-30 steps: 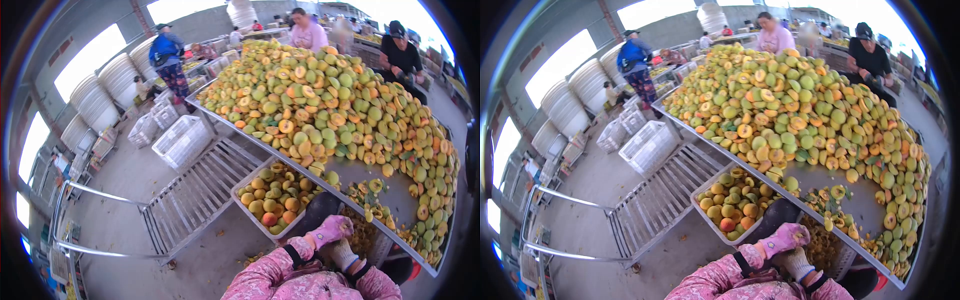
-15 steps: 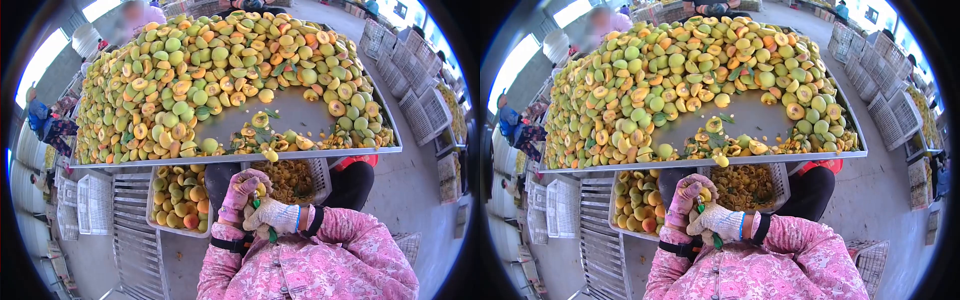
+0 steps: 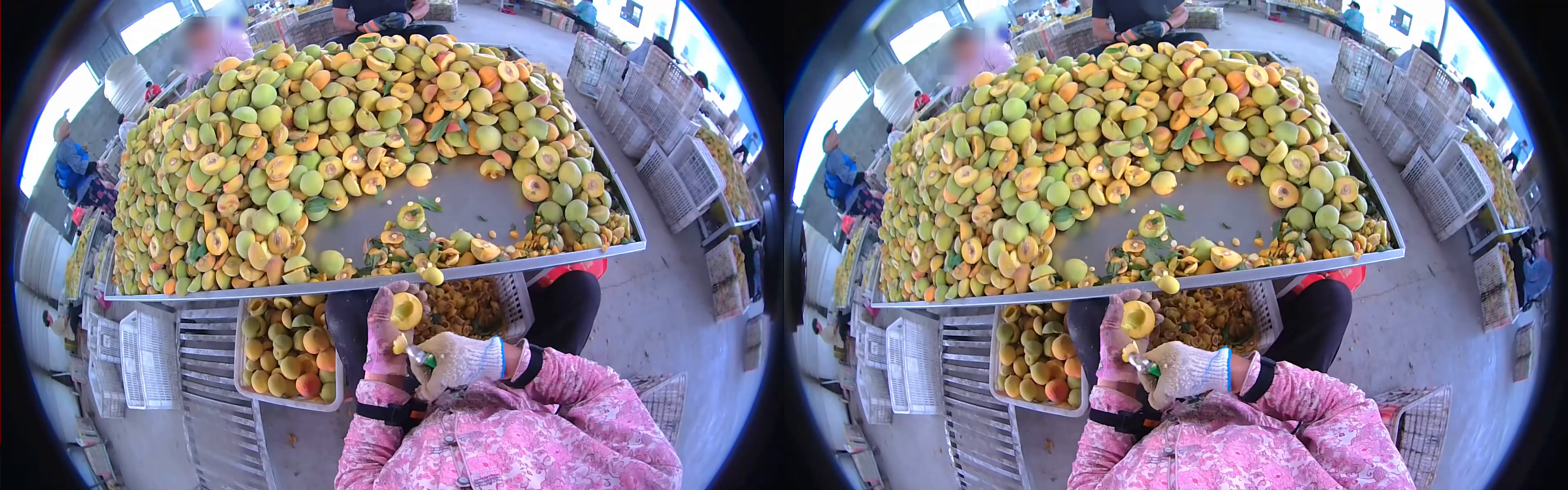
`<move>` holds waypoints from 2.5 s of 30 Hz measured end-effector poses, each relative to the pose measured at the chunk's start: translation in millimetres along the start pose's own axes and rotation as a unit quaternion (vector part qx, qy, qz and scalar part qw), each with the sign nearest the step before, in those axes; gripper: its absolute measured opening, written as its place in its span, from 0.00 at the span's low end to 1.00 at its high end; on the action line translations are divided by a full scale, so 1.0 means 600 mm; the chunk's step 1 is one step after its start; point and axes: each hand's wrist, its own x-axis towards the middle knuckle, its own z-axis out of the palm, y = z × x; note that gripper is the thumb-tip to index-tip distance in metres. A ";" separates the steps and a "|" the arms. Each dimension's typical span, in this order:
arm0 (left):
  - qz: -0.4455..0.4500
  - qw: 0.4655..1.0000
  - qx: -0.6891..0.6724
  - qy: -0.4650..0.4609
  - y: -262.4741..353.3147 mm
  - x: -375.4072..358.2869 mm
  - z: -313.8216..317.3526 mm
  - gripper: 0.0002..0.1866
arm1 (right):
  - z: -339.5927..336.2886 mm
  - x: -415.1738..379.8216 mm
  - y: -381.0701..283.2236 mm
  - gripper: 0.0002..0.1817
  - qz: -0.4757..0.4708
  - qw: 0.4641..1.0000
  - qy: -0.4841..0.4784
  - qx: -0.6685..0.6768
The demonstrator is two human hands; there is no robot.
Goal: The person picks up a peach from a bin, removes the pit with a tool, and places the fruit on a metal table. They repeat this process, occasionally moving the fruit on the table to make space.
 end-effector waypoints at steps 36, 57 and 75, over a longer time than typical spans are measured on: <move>0.019 0.998 -0.050 0.013 0.038 -0.093 -0.015 0.21 | -0.033 0.022 -0.035 0.14 -0.139 0.763 0.295 -0.558; 0.037 0.997 -0.023 0.057 -0.008 -0.071 -0.051 0.16 | 0.004 0.056 -0.012 0.13 -0.035 0.795 0.280 -0.537; 0.028 0.990 -0.080 0.113 -0.046 -0.036 -0.157 0.19 | 0.001 0.142 0.080 0.13 0.023 0.784 0.259 -0.564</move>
